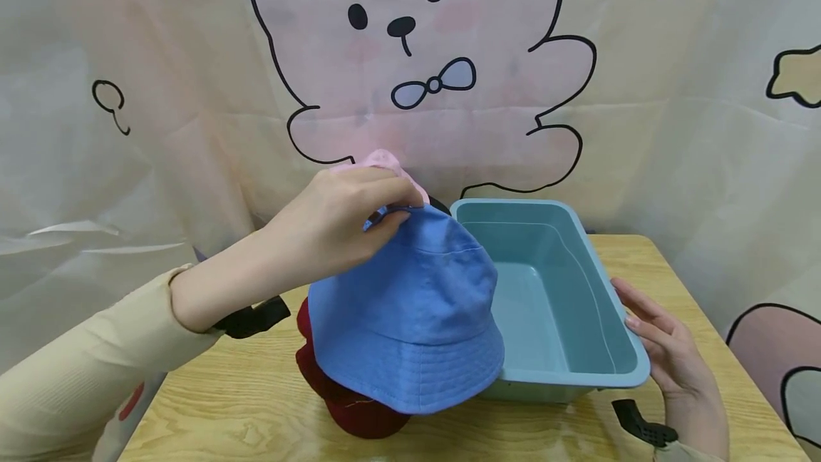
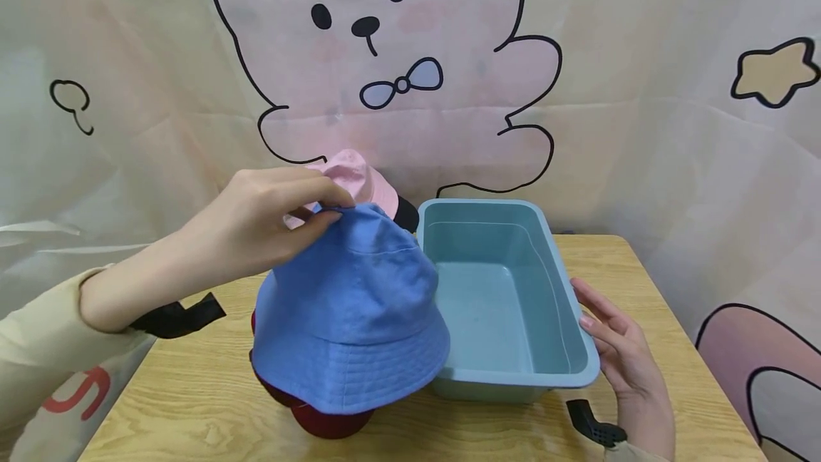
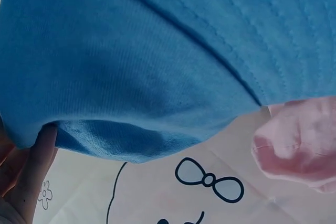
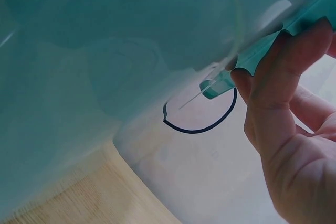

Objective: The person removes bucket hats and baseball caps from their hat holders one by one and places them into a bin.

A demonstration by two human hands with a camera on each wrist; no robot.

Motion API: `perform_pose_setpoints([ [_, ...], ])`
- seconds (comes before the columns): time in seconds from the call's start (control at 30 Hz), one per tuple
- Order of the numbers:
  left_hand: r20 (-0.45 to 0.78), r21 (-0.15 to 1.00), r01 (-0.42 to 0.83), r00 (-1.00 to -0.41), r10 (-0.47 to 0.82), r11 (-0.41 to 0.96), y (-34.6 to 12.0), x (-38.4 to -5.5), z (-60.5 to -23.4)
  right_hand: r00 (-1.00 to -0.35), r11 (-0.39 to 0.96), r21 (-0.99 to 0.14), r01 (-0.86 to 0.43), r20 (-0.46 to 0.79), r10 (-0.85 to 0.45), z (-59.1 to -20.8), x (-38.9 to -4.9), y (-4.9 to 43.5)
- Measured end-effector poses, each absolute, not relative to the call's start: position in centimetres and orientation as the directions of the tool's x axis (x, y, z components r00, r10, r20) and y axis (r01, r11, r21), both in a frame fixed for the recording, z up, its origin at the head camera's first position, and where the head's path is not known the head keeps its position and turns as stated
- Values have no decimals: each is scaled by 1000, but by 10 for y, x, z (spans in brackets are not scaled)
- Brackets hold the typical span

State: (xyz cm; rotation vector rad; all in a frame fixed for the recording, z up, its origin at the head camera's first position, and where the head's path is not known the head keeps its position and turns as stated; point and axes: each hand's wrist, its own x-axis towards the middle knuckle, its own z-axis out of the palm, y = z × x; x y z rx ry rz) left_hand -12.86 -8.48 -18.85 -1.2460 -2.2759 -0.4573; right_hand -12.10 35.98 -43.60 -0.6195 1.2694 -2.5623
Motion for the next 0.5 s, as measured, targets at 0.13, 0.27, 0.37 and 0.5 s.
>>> perform_pose_setpoints([
  [0.13, 563, 40, 848, -456, 690, 528, -79, -131, -182, -891, -607, -794, 8, 270, -365, -435, -121, 359],
  [0.27, 572, 20, 862, -425, 701, 506, -74, -140, -181, -893, -611, -792, 10, 268, -362, -436, -121, 359],
  [0.37, 578, -16, 869, -395, 714, 494, -71, -149, -183, -894, -609, -793, 11, 265, -362, -436, -121, 359],
  [0.5, 603, -82, 874, -339, 722, 478, -63, -164, -189, -895, -609, -793, 15, 261, -363, -436, -121, 360],
])
